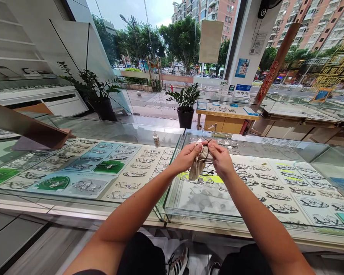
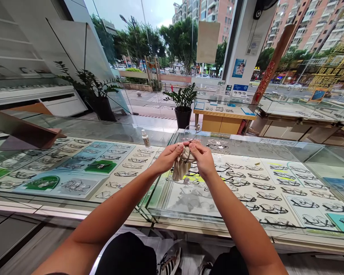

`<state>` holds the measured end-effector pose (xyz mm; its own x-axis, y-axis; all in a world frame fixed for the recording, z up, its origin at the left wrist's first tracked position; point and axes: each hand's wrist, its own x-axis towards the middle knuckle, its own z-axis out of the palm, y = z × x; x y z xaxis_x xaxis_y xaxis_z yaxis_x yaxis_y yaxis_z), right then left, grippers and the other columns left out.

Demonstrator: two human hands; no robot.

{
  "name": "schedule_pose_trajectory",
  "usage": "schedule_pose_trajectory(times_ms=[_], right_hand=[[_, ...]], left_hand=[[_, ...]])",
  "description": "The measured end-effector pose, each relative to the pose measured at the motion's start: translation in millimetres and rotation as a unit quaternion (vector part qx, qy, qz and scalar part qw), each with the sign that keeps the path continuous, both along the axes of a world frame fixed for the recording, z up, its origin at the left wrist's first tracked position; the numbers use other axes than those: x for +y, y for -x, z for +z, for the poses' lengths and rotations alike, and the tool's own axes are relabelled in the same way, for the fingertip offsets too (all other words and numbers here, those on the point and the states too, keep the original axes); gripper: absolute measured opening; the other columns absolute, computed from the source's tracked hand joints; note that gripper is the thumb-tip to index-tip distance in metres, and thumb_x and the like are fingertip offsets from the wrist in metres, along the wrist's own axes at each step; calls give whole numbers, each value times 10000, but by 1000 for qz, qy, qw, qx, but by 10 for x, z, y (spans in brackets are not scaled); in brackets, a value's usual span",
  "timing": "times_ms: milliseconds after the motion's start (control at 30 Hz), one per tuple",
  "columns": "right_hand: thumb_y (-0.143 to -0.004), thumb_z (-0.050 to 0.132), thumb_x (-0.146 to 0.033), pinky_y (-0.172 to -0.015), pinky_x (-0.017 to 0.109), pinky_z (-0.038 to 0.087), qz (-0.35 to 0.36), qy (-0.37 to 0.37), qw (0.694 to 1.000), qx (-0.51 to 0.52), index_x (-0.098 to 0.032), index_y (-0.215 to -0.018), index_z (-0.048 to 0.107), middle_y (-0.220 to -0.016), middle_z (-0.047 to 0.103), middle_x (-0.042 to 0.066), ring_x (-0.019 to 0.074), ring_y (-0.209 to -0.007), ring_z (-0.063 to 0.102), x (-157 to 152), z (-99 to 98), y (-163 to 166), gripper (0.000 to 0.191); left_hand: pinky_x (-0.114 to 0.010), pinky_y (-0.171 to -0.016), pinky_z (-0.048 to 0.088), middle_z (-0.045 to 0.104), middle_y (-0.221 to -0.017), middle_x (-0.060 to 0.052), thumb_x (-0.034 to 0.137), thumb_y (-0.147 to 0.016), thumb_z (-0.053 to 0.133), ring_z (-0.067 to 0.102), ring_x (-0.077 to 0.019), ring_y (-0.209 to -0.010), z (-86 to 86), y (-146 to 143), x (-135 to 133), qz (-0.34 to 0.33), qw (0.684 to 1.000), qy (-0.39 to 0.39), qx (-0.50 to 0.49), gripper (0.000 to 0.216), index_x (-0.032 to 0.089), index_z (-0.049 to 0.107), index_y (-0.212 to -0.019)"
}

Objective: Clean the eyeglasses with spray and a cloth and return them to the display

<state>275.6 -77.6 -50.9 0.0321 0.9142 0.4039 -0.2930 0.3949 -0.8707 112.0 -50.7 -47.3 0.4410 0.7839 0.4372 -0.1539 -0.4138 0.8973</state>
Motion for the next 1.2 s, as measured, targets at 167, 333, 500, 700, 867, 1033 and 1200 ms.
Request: schedule_pose_trajectory(times_ms=[167,333,500,700,867,1033,1200], right_hand=[[-791,924,-614,-1114,411,554,15,34,995,94,-299,-1005,877,-1233,808,44,239,-1151,711,58,70,-183,384],[-847,886,-603,-1165,423,543,6,4,998,68,-305,-1029,865,-1295,815,45,243,-1242,719,127,111,-383,349],[-856,874,-598,-1151,427,547,1,8,999,48,-285,-1023,859,-1314,812,63,248,-1240,725,196,58,-445,356],[-844,874,-599,-1116,464,562,-5,12,1000,28,-269,-996,850,-1263,826,80,267,-1204,739,228,34,-477,365],[-832,855,-630,-1078,474,585,1,36,999,5,-263,-958,834,-1188,835,91,278,-1180,744,212,59,-486,390],[-822,862,-615,-1070,466,590,32,45,998,4,-260,-891,836,-1071,837,78,266,-1105,751,177,96,-476,362],[-807,867,-588,-1045,436,578,44,42,998,-16,-259,-834,827,-998,825,65,255,-1065,739,160,115,-464,332]], left_hand=[[-313,-762,535,748,-872,-46,777,-940,673,655,-190,-810,60,185,196,85,996,-10,-28,616,170,778,-972],[-270,-712,540,732,-844,-26,694,-921,758,644,-151,-736,103,452,525,210,960,61,-178,502,193,744,-943],[-267,-742,520,701,-837,-24,683,-976,680,635,-158,-764,140,686,710,290,941,24,-175,483,204,737,-954],[-333,-702,415,665,-787,-54,671,-1104,359,574,-214,-745,107,837,714,396,911,-82,83,634,206,775,-991],[-395,-836,467,802,-1057,-131,385,-1096,402,699,-307,-964,-12,808,750,404,814,-81,409,410,204,770,-1094],[-552,-994,492,773,-1226,-259,264,-1000,560,703,-444,-1163,-115,740,735,398,728,-55,555,298,128,775,-1155],[-587,-1145,464,695,-1429,-248,376,-1021,602,633,-423,-1352,-66,588,607,427,785,-251,372,488,124,656,-1435]])
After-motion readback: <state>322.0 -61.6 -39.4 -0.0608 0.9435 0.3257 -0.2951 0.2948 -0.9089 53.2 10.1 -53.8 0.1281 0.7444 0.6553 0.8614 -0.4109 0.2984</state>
